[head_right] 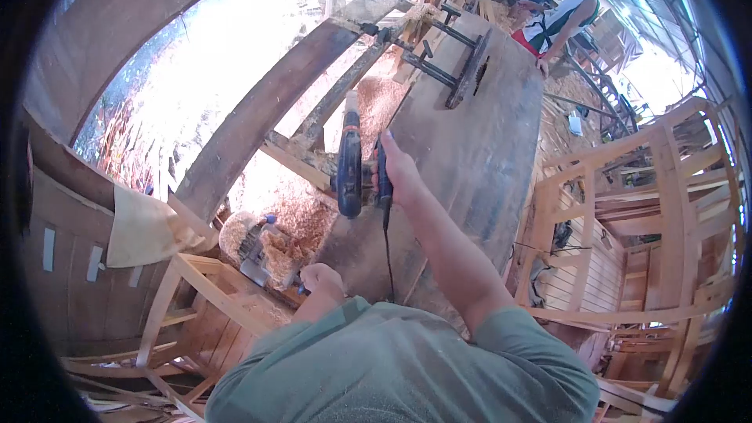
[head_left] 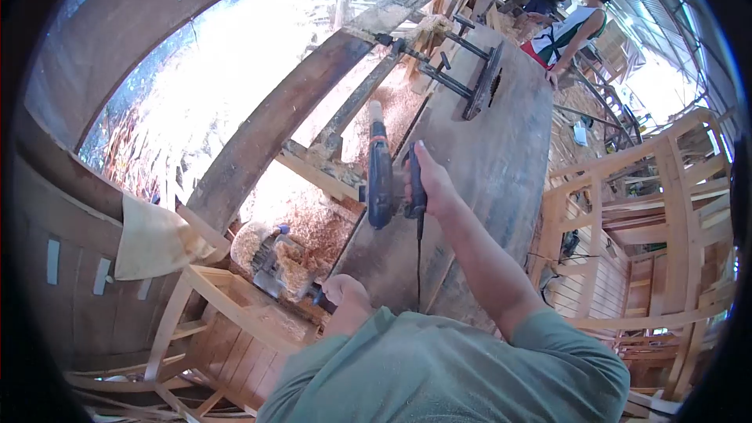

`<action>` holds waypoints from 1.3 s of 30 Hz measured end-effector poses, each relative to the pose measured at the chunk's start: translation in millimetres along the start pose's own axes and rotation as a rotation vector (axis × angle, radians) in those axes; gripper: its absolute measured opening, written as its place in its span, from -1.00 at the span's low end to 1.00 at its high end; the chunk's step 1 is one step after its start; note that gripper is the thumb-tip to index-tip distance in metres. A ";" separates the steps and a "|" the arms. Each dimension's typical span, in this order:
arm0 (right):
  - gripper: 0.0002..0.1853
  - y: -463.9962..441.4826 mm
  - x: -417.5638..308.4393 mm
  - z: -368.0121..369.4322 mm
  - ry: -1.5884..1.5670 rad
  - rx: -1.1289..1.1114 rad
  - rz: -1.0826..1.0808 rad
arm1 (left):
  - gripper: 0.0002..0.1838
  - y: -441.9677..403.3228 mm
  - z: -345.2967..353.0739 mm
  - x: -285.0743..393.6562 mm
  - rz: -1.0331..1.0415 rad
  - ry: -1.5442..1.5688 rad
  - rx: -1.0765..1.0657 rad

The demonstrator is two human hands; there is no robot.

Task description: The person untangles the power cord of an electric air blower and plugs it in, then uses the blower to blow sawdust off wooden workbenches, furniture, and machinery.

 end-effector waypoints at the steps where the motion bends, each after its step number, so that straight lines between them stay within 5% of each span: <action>1: -0.45 -13.7 -4.1 -1.3 0.008 -0.003 -0.024 | -0.55 -0.3 0.3 0.1 0.004 -0.006 0.003; 22: -0.46 -181.2 -161.9 -11.1 -0.133 0.143 -0.202 | -0.68 -16.7 23.0 -20.0 0.157 -0.322 -0.069; 25: -0.45 -187.5 -171.7 -13.7 -0.051 0.055 -0.190 | -0.72 -15.6 9.3 -10.7 0.403 -0.657 -0.260; 28: -0.47 -189.6 -184.3 -7.4 0.045 0.019 -0.177 | -0.76 1.2 -8.1 5.9 1.230 -1.749 -0.422; 32: -0.46 -188.8 -185.8 3.2 0.107 0.054 -0.288 | -0.81 32.5 -55.1 33.2 1.854 -2.137 -0.394; 34: -0.45 -194.8 -184.7 1.6 0.179 0.024 -0.286 | -0.84 52.6 -78.3 54.6 2.008 -2.095 -0.347; 36: -0.46 -198.4 -186.3 -6.4 0.093 0.066 -0.253 | -0.86 66.3 -82.3 76.4 1.950 -2.028 -0.418; 39: -0.47 -188.1 -168.4 -14.4 -0.075 0.241 -0.347 | -0.75 63.2 -75.6 65.0 1.804 -2.360 -0.626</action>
Point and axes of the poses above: each hand's wrist, its own y-axis away from the middle knuckle, its own z-axis out of the palm, x = y × z, the point moved 3 cm from there along -y, towards the middle knuckle, and after that the axes turned 5 degrees about x, right-handed, at the moved point
